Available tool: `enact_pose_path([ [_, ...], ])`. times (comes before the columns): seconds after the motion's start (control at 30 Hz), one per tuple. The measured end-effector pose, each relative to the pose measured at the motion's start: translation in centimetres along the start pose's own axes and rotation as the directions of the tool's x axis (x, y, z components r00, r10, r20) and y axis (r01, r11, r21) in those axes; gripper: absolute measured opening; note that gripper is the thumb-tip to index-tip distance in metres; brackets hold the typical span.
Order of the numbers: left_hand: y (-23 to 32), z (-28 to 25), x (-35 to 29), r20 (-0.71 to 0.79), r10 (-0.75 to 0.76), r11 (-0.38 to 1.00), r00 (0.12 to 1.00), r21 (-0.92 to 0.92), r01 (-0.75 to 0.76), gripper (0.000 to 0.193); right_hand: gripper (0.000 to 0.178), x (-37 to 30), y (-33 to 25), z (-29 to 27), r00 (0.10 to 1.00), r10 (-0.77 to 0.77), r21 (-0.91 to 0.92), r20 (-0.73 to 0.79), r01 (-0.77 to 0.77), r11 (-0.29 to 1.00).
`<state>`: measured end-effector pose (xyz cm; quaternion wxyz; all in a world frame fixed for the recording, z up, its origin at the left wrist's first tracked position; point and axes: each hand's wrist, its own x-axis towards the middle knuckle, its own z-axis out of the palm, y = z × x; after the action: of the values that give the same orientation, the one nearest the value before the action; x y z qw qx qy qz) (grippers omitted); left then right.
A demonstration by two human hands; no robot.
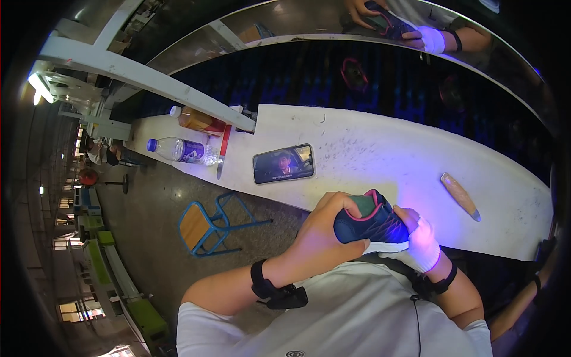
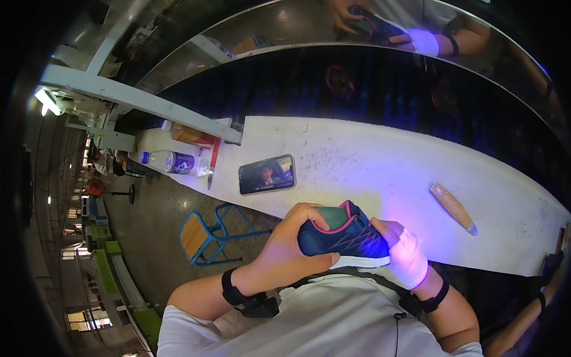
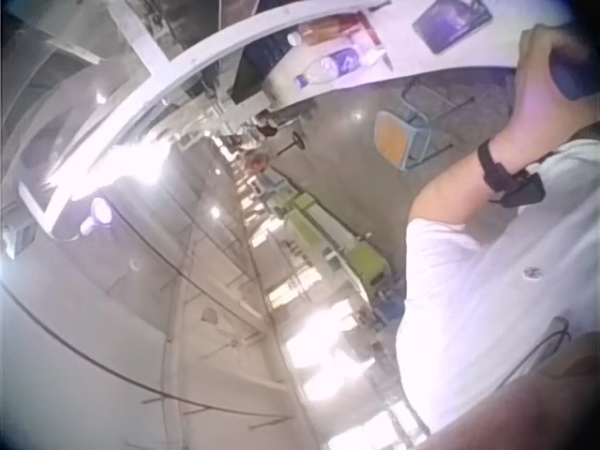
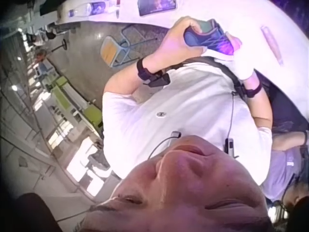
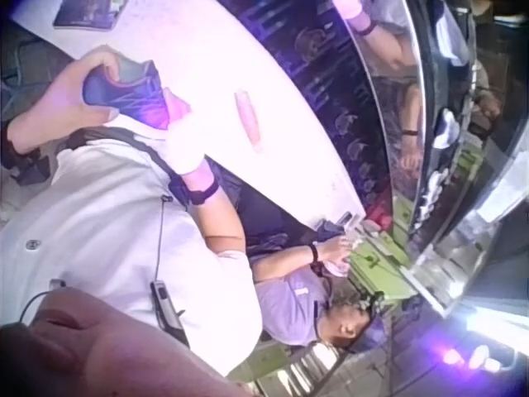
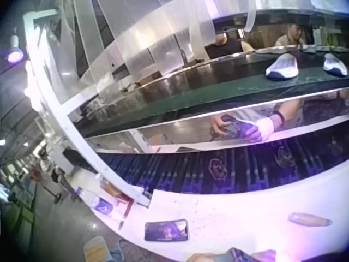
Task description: The recorder is inspecting and cleaning shoes on a production line, using a specialized light to check for defects and a tool to remove excess glue or debris.
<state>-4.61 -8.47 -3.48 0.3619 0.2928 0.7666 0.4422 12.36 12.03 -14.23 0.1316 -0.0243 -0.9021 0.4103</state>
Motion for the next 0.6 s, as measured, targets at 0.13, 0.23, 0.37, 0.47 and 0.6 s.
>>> enact_pose_path([
  [0.13, -0.5, 0.6, -0.6, -0.04, 0.068, 0.997, 0.997, 0.032, -0.067, 0.05, 0.093, -0.2, 0.2, 0.0, 0.999, 0.026, 0.019, 0.025, -0.026, 0.999],
  [0.23, -1.5, 1.2, -1.3, -0.123, 0.241, 0.961, 0.963, 0.17, -0.219, 0.049, 0.095, -0.3, -0.1, 0.0, 1.0, 0.01, -0.017, 0.015, -0.009, 1.0],
  [0.37, -2.6, 2.2, -2.6, -0.186, 0.185, 0.983, 0.965, 0.027, -0.183, 0.049, 0.094, -0.4, -1.0, 0.2, 0.999, 0.042, -0.054, -0.014, -0.042, 0.998],
  [0.47, -3.0, 2.8, -3.1, -0.23, 0.223, 0.974, 0.947, 0.021, -0.225, 0.048, 0.089, -0.5, -1.6, 0.5, 0.999, 0.028, -0.077, -0.029, -0.03, 0.997],
  [0.6, -3.4, 3.2, -3.2, -0.281, 0.315, 0.948, 0.907, 0.042, -0.317, 0.045, 0.083, -0.5, -2.2, 1.0, 0.995, 0.02, -0.069, -0.102, -0.027, 0.997],
])
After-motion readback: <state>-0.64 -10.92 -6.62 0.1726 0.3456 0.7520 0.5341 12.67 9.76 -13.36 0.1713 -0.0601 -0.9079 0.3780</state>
